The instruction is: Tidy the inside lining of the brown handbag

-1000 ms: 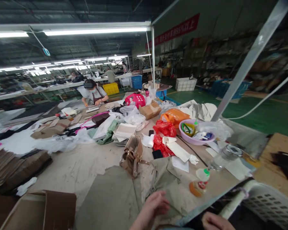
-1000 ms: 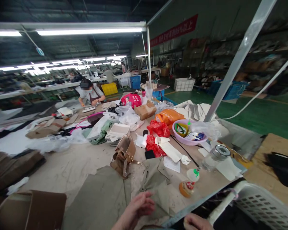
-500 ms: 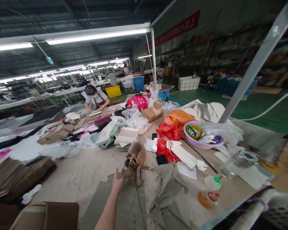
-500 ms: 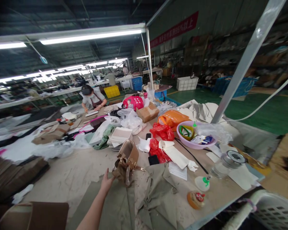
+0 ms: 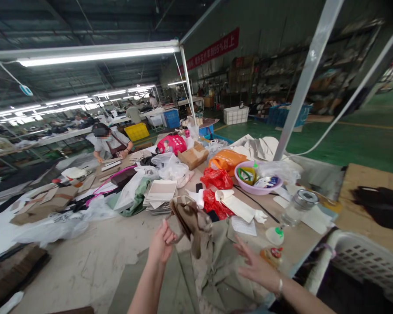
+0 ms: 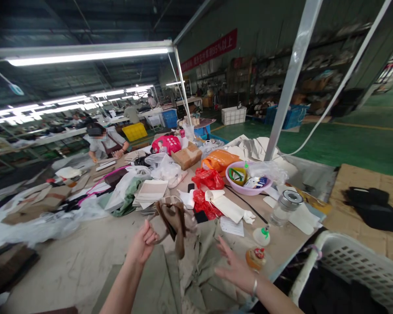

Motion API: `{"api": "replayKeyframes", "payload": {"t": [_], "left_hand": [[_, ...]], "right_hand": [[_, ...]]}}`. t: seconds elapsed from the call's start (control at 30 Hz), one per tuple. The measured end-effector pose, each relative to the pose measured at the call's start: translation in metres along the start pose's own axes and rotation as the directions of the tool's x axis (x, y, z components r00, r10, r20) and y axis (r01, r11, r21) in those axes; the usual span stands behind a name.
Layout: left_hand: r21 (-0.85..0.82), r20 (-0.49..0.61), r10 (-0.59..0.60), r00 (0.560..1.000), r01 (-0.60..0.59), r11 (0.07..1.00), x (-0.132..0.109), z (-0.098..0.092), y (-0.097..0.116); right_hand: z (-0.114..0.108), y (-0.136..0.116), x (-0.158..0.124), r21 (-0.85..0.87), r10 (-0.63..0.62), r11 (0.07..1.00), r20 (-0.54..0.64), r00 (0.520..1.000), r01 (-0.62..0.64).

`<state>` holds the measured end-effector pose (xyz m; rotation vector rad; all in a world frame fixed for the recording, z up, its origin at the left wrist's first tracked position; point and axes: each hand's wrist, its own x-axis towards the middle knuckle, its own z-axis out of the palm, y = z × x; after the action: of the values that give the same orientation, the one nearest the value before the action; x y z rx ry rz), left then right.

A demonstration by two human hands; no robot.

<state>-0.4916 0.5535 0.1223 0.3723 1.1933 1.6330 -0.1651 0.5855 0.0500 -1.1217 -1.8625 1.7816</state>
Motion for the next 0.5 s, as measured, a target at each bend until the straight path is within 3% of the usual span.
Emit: {"api": "replayKeyframes", "payload": {"t": [0.1, 0.23, 0.37, 0.5], "left_hand": [[-0.170, 0.159, -0.115, 0.981, 0.142, 0.975, -0.035, 0.020, 0.024], [-0.133, 0.188, -0.080, 0.979, 0.106, 0.985, -0.067, 0.030, 0.028], [0.009, 0.121, 0.041, 0.992, -0.043, 0.999, -0.071, 0.031, 0.023], [0.181, 0.059, 0.180, 0.982, -0.188, 0.965, -0.051, 0.020, 0.014]], "right_hand": [[0.013, -0.015, 0.033, 0.077, -0.027, 0.997, -0.013, 1.000, 0.028], [0.019, -0.004, 0.036, 0.016, -0.015, 1.000, -0.058, 0.998, 0.016], [0.010, 0.044, 0.014, -0.033, 0.010, 0.999, -0.063, 0.998, -0.012], [-0.006, 0.102, -0.014, -0.046, 0.078, 0.995, -0.108, 0.991, -0.083]]}}
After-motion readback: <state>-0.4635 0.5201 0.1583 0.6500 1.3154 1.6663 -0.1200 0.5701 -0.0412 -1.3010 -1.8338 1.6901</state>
